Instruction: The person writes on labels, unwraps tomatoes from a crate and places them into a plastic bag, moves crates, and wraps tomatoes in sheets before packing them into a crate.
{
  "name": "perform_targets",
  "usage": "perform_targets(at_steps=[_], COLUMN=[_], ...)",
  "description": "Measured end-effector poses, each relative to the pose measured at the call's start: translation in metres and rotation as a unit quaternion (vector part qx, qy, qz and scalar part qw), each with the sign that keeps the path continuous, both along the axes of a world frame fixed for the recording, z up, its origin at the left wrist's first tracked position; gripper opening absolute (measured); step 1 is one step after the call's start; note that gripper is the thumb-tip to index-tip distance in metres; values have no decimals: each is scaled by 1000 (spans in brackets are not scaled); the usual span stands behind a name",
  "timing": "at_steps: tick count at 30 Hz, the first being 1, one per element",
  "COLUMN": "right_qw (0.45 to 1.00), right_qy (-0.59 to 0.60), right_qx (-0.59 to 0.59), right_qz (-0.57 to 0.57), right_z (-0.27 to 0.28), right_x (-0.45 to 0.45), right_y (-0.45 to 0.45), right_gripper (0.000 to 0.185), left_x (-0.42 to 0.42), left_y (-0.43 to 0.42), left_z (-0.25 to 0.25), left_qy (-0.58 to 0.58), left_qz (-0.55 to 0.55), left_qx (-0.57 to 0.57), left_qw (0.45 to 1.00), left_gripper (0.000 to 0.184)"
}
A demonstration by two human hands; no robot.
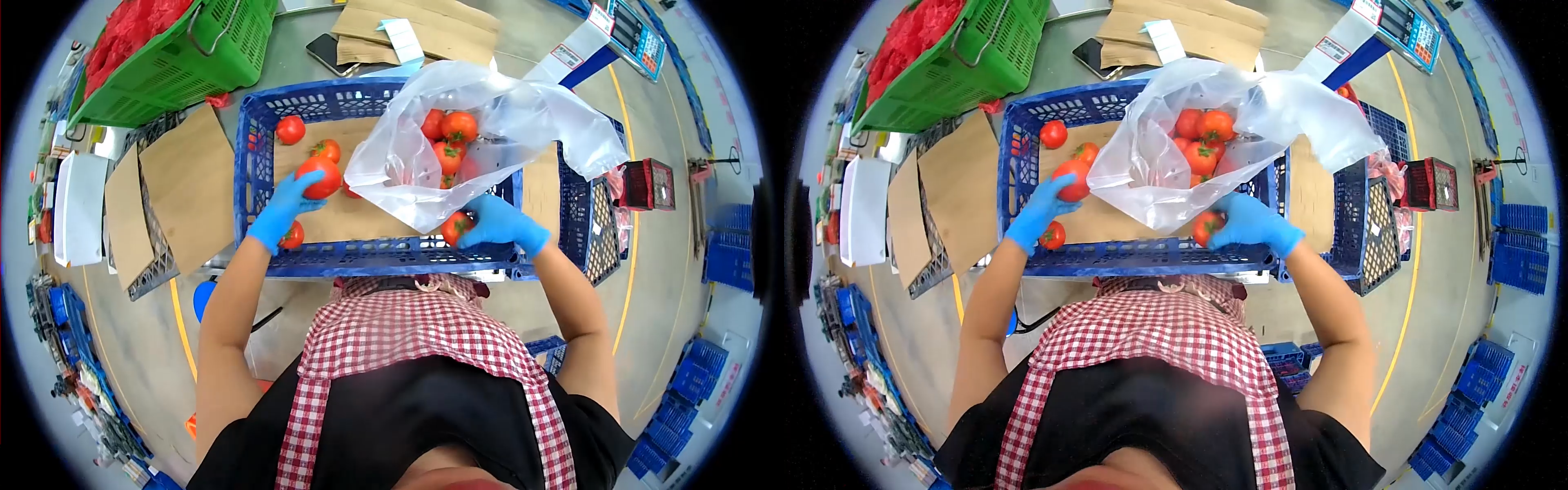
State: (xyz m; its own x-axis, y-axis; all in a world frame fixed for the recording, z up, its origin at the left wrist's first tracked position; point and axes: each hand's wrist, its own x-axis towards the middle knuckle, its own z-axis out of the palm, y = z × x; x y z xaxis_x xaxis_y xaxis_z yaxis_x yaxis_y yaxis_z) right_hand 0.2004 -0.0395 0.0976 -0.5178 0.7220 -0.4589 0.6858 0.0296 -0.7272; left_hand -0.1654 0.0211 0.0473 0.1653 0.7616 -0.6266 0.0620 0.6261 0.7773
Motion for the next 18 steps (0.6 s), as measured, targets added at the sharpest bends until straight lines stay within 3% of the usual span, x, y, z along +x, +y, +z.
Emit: perform_targets(at_steps=[1,2,3,4,7,9,11,12,14,16,18], right_qw=[973,893,765,704,552,457,478,488,605,689,693], right_qy=[156,305,437,501,587,623,624,624,611,586,582], right_qx=[-143,-278,-395,-400,-526,-592,-577,-569,-467,-368,-323], right_qz=[-92,-181,-259,-306,-273,-229,-223,-221,-206,-215,-278], right_z=[-2,-5,-2,2,2,-3,14,25,44,66,79], right_x=[5,12,16,11,-2,-12,-19,-21,-19,-22,-34], right_y=[-3,-11,-19,-30,-34,-33,-30,-28,-18,-9,-9], right_gripper=[44,49,53,60,68,72,75,77,72,69,62], left_x=[-3,-4,-4,-3,-2,13,43,59,88,115,130], left_y=[-7,-14,-19,-23,-26,-29,-31,-29,-19,-11,-6], left_z=[14,25,35,44,58,77,108,118,127,128,124], left_qy=[-60,-120,-180,-247,-445,-521,-538,-479,-352,-395,-420], left_qz=[19,37,56,53,32,42,66,29,-47,-45,-39], left_qx=[-2,-4,-7,-21,-66,-90,-108,-65,17,2,-6], left_qw=[998,992,982,967,893,848,833,875,935,918,907], left_gripper=[61,64,67,71,84,83,84,81,76,71,68])
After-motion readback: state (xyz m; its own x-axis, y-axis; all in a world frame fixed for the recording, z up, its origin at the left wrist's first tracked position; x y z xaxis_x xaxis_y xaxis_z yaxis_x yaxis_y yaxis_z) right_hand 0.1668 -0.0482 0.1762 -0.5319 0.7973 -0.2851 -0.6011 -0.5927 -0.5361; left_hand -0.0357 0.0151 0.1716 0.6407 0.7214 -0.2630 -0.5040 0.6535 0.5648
